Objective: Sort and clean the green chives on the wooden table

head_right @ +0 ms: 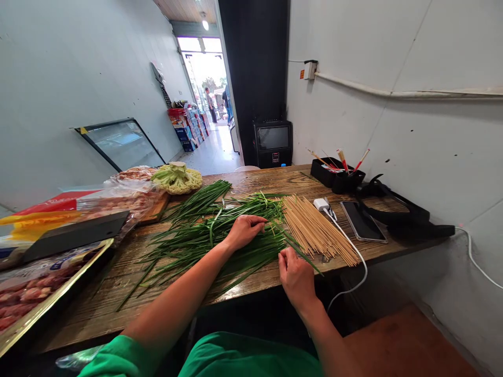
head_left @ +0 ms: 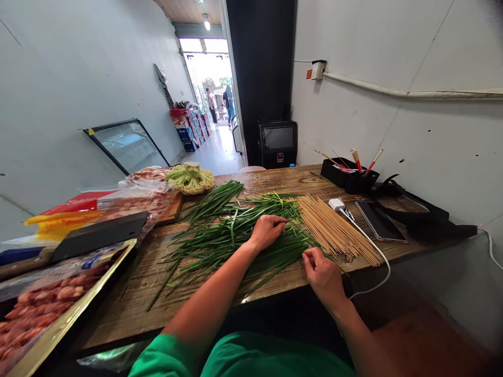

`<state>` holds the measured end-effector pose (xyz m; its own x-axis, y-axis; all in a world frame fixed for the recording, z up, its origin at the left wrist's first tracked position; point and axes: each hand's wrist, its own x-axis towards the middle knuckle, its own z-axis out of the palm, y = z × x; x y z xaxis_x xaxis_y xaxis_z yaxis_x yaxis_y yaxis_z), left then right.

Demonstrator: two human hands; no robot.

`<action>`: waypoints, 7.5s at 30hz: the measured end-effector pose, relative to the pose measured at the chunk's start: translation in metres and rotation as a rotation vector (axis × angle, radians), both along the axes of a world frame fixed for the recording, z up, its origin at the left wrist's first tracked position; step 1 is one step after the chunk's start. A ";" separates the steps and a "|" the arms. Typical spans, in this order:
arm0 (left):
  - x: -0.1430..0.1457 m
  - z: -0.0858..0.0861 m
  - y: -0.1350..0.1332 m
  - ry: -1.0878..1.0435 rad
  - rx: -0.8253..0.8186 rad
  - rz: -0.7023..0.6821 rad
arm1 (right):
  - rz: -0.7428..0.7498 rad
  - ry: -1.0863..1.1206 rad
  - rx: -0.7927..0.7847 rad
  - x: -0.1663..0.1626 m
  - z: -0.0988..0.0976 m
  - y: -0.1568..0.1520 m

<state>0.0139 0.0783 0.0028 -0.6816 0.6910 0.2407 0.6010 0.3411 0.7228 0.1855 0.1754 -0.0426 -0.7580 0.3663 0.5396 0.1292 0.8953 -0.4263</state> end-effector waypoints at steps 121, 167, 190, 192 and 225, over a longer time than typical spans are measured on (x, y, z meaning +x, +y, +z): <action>-0.003 -0.006 0.009 0.159 -0.125 0.076 | -0.028 0.024 0.044 -0.001 0.001 -0.001; 0.001 -0.008 0.007 0.176 -0.006 0.049 | -0.008 -0.007 -0.002 -0.001 0.001 0.000; -0.015 -0.001 -0.008 0.296 -0.239 -0.075 | -0.049 0.028 -0.027 0.000 0.002 -0.003; -0.016 -0.004 -0.007 0.305 -0.297 -0.080 | -0.051 0.022 -0.024 -0.001 0.002 -0.002; 0.000 0.003 0.003 -0.077 -0.036 0.040 | 0.040 -0.025 -0.086 0.001 0.002 0.001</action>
